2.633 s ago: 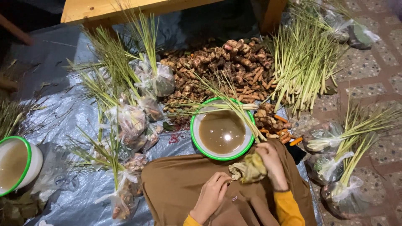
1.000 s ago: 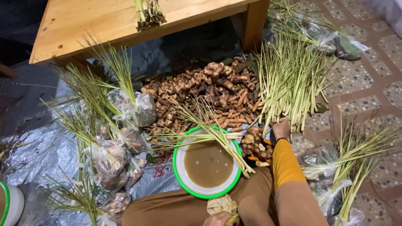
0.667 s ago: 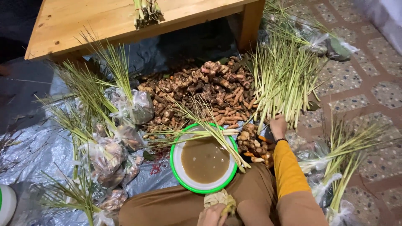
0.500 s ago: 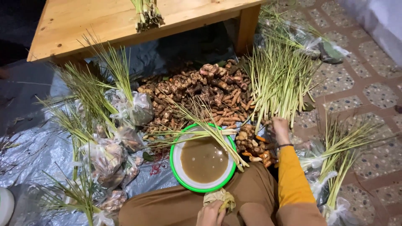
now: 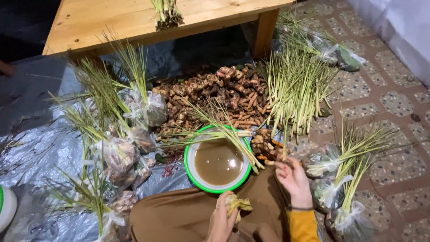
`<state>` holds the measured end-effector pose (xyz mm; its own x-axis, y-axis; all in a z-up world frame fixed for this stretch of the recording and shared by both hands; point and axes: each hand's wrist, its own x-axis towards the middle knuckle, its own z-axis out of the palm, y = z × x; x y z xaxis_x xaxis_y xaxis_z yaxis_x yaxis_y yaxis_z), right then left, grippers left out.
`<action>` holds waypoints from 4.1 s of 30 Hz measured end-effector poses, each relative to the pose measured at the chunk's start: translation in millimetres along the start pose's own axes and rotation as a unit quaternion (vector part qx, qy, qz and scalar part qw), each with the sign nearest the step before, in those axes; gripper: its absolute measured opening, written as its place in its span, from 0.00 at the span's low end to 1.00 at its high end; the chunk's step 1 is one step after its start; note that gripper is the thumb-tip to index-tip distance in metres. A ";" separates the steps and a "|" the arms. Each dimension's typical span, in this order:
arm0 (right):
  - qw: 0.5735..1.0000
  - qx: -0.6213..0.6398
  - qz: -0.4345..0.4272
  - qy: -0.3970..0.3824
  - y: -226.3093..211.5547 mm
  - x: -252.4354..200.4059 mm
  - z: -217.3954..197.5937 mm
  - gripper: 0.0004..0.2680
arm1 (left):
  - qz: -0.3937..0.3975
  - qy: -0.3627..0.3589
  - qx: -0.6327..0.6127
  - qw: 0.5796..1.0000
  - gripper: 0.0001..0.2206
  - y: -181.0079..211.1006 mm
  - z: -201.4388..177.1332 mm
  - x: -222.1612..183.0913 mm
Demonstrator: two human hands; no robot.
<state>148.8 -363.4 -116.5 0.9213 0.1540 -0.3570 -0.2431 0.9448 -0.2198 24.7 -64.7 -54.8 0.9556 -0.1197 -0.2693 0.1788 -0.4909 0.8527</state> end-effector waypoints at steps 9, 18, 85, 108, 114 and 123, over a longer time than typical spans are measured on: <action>0.925 -0.371 0.059 -0.053 82.7 -116.5 73.4 0.11 | 0.138 0.029 -0.077 0.987 0.21 42.9 -34.6 -23.5; 0.853 -0.504 0.109 -0.080 114.0 -136.4 100.5 0.07 | 0.067 0.028 -0.405 0.911 0.06 37.6 -39.1 -27.0; 0.796 -0.575 -0.186 -0.008 115.7 -131.9 107.4 0.14 | 0.167 0.001 0.011 0.986 0.18 74.8 -100.5 -41.2; 0.515 -0.702 -0.481 -0.103 161.8 -141.9 129.8 0.14 | -0.003 -0.025 -0.433 0.901 0.18 41.9 -47.9 -53.4; 0.530 -0.697 -0.465 -0.130 165.5 -153.7 144.9 0.13 | 0.025 0.000 -0.443 0.896 0.15 41.9 -45.6 -55.7; 0.560 -0.691 -0.444 -0.107 166.3 -156.9 149.9 0.09 | 0.015 0.001 -0.463 0.886 0.16 36.8 -41.4 -57.3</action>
<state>9.3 -187.1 39.0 0.8443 -0.0292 0.5350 0.4733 -0.4274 -0.7703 -13.8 -40.1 10.5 0.9633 -0.1191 -0.2404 0.2683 0.4305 0.8618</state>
